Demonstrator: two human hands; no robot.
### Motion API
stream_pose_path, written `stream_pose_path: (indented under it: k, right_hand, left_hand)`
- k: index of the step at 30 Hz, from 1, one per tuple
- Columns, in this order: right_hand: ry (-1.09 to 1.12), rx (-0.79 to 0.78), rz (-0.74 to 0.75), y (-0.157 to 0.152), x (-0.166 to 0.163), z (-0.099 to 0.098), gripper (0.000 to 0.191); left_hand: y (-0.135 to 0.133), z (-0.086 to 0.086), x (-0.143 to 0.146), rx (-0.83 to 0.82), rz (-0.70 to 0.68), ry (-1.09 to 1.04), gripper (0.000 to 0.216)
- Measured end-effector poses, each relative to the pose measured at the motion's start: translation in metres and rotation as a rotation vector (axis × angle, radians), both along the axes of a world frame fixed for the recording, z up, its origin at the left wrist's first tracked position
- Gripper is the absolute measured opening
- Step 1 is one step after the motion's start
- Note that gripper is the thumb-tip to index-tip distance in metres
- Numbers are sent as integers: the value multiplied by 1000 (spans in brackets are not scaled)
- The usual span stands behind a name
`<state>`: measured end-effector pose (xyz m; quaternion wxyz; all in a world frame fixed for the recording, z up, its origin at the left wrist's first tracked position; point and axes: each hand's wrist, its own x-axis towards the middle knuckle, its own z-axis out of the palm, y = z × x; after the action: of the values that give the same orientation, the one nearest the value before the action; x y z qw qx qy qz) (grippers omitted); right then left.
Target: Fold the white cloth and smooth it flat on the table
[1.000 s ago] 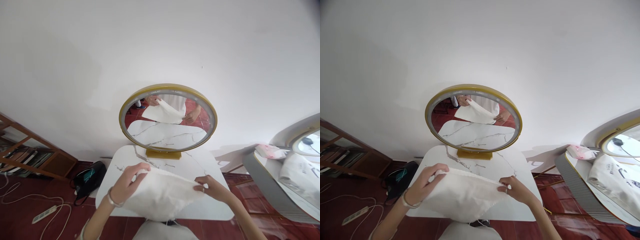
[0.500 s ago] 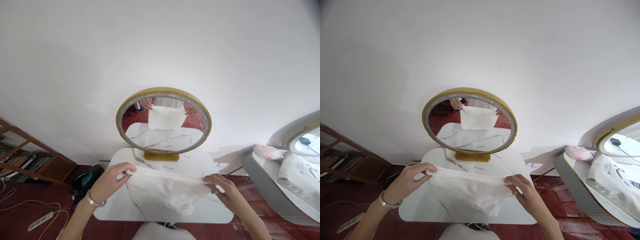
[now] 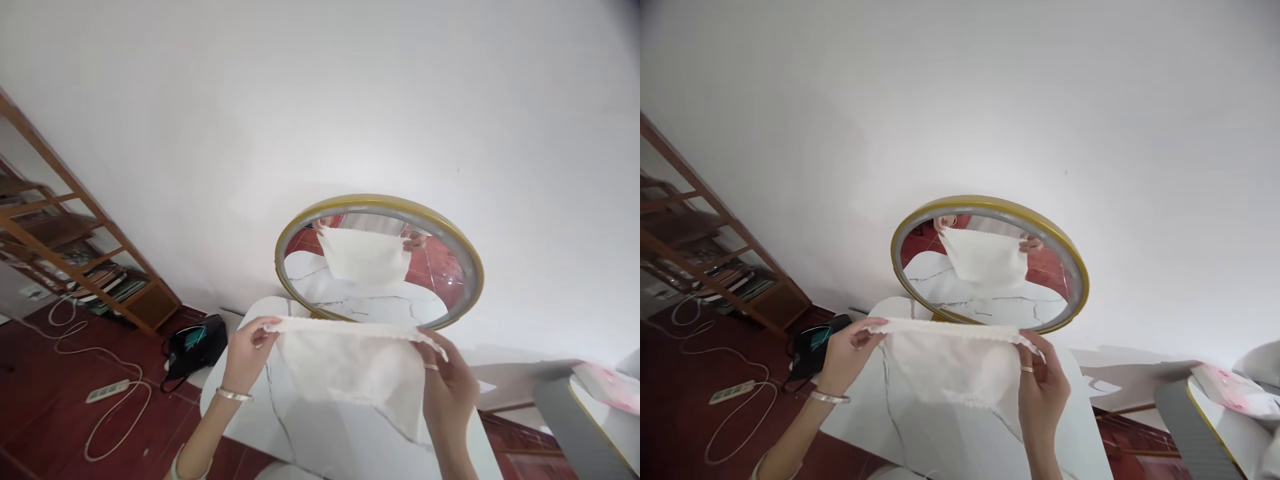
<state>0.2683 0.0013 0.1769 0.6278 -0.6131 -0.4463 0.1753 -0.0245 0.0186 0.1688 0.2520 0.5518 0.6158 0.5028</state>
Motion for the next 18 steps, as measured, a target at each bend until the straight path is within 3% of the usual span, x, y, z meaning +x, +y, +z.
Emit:
stream_pose_path:
  k: [3,5,7,9,11,13,15,18]
  right_hand:
    - [-207,567,-215,36,-34,53,16]
    - [-470,907,-290,70,-52,92,24]
    - [-791,992,-261,108,-70,124,40]
    - [-1037,898,-142,146,-88,143,51]
    - [-1223,790,-49,177,-105,145,56]
    - [-1366,691,23,198,-117,134,58]
    - [-1458,597,112,208,-124,115,59]
    - [-1518,481,288,210,-127,86,58]
  left_hand:
    - [30,44,-5,349,96,-8,21]
    - [64,77,-8,569,105,-16,31]
    - [105,99,-10,705,88,-18,47]
    - [147,106,-11,722,45,6,60]
    - [182,97,-11,647,-51,53,63]
    - [203,78,-11,544,-181,84,58]
    - [211,54,-12,472,-274,81,54]
    - [208,17,-16,449,-257,37,51]
